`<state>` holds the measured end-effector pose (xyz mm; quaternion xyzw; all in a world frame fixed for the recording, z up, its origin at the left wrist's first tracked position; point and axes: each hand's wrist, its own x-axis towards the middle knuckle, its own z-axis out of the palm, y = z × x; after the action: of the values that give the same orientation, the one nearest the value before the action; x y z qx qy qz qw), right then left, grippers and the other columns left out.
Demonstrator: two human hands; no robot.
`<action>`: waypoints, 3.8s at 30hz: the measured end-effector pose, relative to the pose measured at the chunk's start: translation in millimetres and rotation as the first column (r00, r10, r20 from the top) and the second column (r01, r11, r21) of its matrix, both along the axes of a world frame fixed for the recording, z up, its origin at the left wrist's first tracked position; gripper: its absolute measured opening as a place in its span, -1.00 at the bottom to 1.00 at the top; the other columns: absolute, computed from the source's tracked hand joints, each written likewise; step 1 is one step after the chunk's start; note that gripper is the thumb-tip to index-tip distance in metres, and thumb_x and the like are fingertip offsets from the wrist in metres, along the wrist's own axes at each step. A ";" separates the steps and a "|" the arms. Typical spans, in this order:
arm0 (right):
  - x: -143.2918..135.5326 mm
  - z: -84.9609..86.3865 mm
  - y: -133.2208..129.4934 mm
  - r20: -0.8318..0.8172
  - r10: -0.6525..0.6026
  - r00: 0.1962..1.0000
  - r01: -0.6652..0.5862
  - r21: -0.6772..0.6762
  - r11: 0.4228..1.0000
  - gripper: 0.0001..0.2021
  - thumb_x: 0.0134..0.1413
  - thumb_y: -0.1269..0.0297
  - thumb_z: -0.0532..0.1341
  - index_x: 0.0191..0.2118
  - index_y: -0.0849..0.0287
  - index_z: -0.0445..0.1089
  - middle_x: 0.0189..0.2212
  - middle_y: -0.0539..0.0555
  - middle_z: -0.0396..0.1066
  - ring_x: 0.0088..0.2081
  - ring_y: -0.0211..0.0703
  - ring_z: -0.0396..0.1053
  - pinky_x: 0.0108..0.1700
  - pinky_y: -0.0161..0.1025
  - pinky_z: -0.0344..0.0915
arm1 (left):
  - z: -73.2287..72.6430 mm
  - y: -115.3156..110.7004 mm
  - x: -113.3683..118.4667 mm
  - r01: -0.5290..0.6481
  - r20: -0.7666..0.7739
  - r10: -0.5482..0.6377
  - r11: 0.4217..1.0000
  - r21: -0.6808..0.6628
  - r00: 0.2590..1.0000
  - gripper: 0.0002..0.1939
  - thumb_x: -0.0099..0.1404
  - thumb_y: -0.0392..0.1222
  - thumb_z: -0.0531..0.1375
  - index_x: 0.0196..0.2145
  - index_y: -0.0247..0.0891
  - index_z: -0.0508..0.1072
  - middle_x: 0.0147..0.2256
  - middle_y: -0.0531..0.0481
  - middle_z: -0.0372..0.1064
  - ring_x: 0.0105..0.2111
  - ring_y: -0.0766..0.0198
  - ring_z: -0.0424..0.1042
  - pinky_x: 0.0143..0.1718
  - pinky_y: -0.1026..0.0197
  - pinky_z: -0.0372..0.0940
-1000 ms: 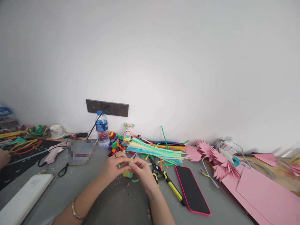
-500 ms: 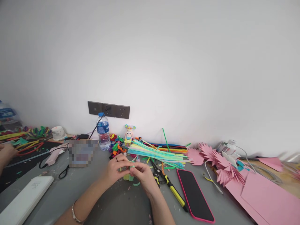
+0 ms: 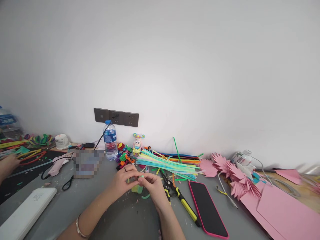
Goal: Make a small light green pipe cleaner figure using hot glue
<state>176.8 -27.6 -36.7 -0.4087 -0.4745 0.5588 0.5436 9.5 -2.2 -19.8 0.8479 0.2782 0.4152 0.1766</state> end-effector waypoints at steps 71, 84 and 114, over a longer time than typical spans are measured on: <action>7.1 1.7 4.0 -0.043 -0.161 0.986 0.162 0.015 0.987 -0.59 -0.17 -0.09 0.35 -0.40 0.19 0.41 -0.62 -0.03 0.33 -0.58 -0.24 0.24 -0.49 -0.30 0.20 | 4.9 -6.8 5.6 -0.104 -0.108 0.077 0.957 -0.271 0.991 -0.82 0.17 -0.23 0.18 -0.22 -0.20 0.41 -0.25 -0.02 0.38 -0.28 0.20 0.37 -0.24 0.21 0.27; 0.7 3.7 -0.5 0.051 0.011 0.999 -0.016 0.095 0.995 -0.68 -0.11 0.05 0.36 -0.29 0.16 0.45 -0.48 0.00 0.41 -0.45 -0.22 0.35 -0.39 -0.31 0.27 | 2.2 -0.8 8.2 -0.117 0.014 0.129 0.939 -0.324 0.992 -0.92 0.19 -0.27 0.07 -0.40 -0.23 0.36 -0.47 0.08 0.33 -0.53 0.36 0.28 -0.51 0.34 0.14; -5.0 9.8 -7.3 0.072 0.081 0.994 -0.095 0.228 0.969 -0.78 0.04 0.09 0.28 -0.31 0.13 0.36 -0.47 -0.02 0.33 -0.49 -0.25 0.31 -0.45 -0.32 0.25 | 8.4 -2.6 10.0 0.224 0.350 0.049 0.683 -0.695 0.936 -0.67 0.17 0.06 0.16 -0.52 -0.27 0.29 -0.62 0.15 0.16 -0.61 0.39 0.16 -0.57 0.33 0.05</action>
<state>171.8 -34.9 -26.9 -0.3382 -0.5706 0.5104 0.5472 19.5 -4.8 -11.5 0.6361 0.3429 0.4020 0.5622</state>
